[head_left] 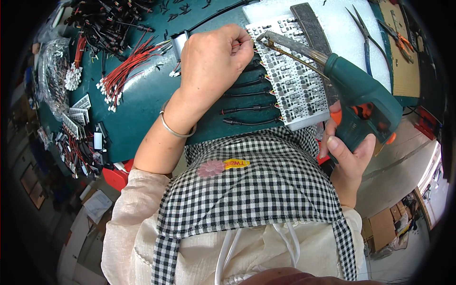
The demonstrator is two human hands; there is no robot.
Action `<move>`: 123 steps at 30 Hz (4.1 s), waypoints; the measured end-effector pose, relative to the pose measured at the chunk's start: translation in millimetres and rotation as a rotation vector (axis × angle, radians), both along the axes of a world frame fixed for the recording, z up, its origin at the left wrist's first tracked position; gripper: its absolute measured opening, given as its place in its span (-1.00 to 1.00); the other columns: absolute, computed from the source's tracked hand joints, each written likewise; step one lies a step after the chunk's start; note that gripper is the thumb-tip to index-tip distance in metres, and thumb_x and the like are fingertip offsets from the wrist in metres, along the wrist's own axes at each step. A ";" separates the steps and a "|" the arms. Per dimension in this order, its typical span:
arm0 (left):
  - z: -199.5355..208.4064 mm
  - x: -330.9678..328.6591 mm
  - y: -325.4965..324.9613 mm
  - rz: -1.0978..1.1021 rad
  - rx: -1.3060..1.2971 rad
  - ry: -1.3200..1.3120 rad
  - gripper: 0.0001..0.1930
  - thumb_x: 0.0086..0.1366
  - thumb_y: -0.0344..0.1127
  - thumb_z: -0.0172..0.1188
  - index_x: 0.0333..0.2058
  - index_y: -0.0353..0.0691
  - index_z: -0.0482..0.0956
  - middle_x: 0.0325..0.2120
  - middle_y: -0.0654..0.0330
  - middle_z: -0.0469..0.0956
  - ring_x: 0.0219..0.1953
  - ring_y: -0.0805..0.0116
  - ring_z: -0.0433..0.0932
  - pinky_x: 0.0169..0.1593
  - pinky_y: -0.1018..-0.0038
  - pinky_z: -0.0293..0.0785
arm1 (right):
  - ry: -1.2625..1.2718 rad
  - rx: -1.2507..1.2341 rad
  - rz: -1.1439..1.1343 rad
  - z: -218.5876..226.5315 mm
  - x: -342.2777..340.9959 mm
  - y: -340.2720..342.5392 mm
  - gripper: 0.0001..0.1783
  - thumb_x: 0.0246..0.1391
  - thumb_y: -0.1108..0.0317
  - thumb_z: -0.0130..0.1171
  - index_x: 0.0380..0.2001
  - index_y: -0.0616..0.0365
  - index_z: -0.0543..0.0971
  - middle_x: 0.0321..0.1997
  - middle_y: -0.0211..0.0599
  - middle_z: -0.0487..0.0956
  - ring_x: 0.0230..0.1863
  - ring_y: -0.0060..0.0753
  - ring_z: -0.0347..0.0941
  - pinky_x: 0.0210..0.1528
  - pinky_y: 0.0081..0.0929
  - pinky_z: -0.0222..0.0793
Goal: The person uses a soldering iron to attach wires to a circuit board. They repeatedly pick up small electronic modules with attached wires, position them on the board, and solder the connections. The person works at a green table cluttered with various electronic components and tools.
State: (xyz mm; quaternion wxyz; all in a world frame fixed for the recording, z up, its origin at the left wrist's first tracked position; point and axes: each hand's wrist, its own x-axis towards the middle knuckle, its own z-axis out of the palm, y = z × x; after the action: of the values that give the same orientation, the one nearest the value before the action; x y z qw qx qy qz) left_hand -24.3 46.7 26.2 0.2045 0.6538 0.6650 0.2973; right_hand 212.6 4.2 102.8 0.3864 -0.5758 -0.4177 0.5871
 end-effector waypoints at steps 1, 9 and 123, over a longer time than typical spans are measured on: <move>-0.1 -0.5 -0.1 -0.001 -0.005 -0.006 -0.89 0.08 -0.35 0.29 -0.46 -0.26 0.63 -0.70 0.21 0.56 -0.68 0.54 0.50 -0.54 0.63 0.40 | 0.046 -0.004 0.055 -1.3 4.5 0.5 -0.34 -0.16 0.46 0.27 0.02 0.52 0.26 -0.25 -0.02 0.43 -0.59 -0.49 0.37 -0.63 -0.63 0.35; 1.4 -1.0 0.9 -0.017 -0.019 -0.018 -0.90 0.07 -0.35 0.28 -0.47 -0.25 0.62 -0.71 0.22 0.55 -0.68 0.55 0.50 -0.53 0.63 0.39 | 0.131 -0.072 0.225 -4.2 21.0 4.2 -0.49 -0.07 0.57 0.23 -0.03 0.46 0.33 -0.31 -0.09 0.48 -0.49 -0.53 0.41 -0.55 -0.67 0.41; 84.6 23.7 -53.3 -0.301 -0.199 -0.716 -0.97 0.22 -0.54 0.15 -0.41 -0.37 0.52 -0.65 0.43 0.42 -0.64 0.80 0.26 -0.59 0.78 0.14 | 0.482 0.225 0.106 -22.2 0.0 11.8 -0.05 -0.26 0.44 0.23 0.26 0.31 0.05 -0.05 -0.07 0.41 -0.04 -0.05 0.52 0.03 -0.23 0.51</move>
State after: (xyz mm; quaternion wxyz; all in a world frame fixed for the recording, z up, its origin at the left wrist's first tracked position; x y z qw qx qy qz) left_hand -0.7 -6.6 110.7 0.5270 0.5759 0.4740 0.4074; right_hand 212.6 16.1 80.7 0.5050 -0.3502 -0.4057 0.6765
